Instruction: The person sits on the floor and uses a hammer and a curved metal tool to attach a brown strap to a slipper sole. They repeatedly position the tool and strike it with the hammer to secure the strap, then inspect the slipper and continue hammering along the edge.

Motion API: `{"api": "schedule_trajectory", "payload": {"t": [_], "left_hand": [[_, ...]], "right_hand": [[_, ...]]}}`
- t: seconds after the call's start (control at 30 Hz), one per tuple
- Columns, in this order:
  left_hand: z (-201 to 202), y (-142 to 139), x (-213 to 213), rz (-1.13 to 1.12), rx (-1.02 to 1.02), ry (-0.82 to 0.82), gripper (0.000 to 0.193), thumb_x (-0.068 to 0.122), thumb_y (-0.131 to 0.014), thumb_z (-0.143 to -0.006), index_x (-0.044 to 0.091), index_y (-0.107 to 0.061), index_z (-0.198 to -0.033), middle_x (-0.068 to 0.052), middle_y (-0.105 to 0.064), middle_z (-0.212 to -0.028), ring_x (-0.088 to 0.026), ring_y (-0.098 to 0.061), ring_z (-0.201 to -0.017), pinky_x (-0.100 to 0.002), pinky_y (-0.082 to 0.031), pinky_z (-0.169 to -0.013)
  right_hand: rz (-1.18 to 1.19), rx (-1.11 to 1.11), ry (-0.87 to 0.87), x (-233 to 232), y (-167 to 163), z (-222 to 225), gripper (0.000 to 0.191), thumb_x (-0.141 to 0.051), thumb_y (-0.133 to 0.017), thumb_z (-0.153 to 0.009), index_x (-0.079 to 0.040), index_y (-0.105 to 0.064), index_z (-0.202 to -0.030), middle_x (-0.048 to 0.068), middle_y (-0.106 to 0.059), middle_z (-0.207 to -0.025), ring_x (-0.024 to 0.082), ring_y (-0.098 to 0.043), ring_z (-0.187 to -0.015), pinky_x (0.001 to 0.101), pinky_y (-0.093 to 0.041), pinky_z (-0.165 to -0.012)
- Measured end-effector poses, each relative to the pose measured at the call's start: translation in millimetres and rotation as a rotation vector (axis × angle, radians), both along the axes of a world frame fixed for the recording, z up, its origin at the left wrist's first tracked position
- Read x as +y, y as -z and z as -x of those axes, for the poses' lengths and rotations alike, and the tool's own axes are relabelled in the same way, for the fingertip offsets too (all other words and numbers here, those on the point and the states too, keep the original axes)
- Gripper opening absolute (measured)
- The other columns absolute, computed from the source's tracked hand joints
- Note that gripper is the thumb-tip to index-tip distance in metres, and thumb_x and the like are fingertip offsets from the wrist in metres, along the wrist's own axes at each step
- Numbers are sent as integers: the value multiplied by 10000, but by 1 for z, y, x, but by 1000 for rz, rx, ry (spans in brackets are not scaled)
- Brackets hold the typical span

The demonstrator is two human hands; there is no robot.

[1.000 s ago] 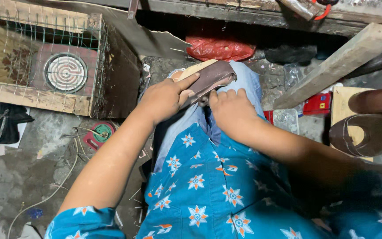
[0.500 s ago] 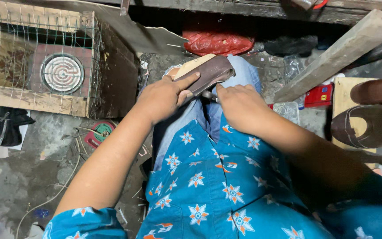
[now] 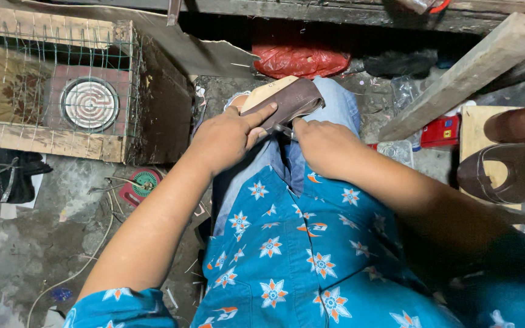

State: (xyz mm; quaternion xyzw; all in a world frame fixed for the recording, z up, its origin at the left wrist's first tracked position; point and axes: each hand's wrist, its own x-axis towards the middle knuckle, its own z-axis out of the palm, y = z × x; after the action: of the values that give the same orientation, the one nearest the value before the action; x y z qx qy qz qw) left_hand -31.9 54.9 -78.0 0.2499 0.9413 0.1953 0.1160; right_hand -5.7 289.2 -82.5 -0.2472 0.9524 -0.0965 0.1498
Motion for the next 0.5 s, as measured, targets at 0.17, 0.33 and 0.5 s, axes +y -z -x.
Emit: {"api": "schedule_trajectory", "payload": {"t": [0.17, 0.33, 0.5], "left_hand": [[4, -4, 2, 42, -71, -12, 523, 362, -572, -977, 408, -477, -1489, -160, -528, -1417, -434, -673, -974, -534, -538, -825], [-2, -10, 3, 25, -52, -14, 510, 353, -582, -968, 389, -504, -1470, -166, -520, -1429, -426, -681, -970, -523, -544, -819], [-3, -5, 4, -20, -48, -22, 493, 365, -574, -966, 379, -516, -1455, -185, -558, -1402, -429, -679, -976, -525, -540, -810]], "right_hand": [[-136, 1, 6, -7, -1, 0, 449, -96, -505, -869, 45, -522, -1294, 209, -734, -926, 367, -715, -871, 518, -521, -784], [-99, -128, 60, -3, -1, 5, 260, -97, -489, -906, 21, -549, -1130, 238, -726, -922, 398, -712, -885, 520, -546, -784], [19, -46, 65, 2, 9, -7, 167, -111, -503, -931, 8, -551, -1037, 252, -702, -903, 435, -696, -830, 544, -546, -717]]}}
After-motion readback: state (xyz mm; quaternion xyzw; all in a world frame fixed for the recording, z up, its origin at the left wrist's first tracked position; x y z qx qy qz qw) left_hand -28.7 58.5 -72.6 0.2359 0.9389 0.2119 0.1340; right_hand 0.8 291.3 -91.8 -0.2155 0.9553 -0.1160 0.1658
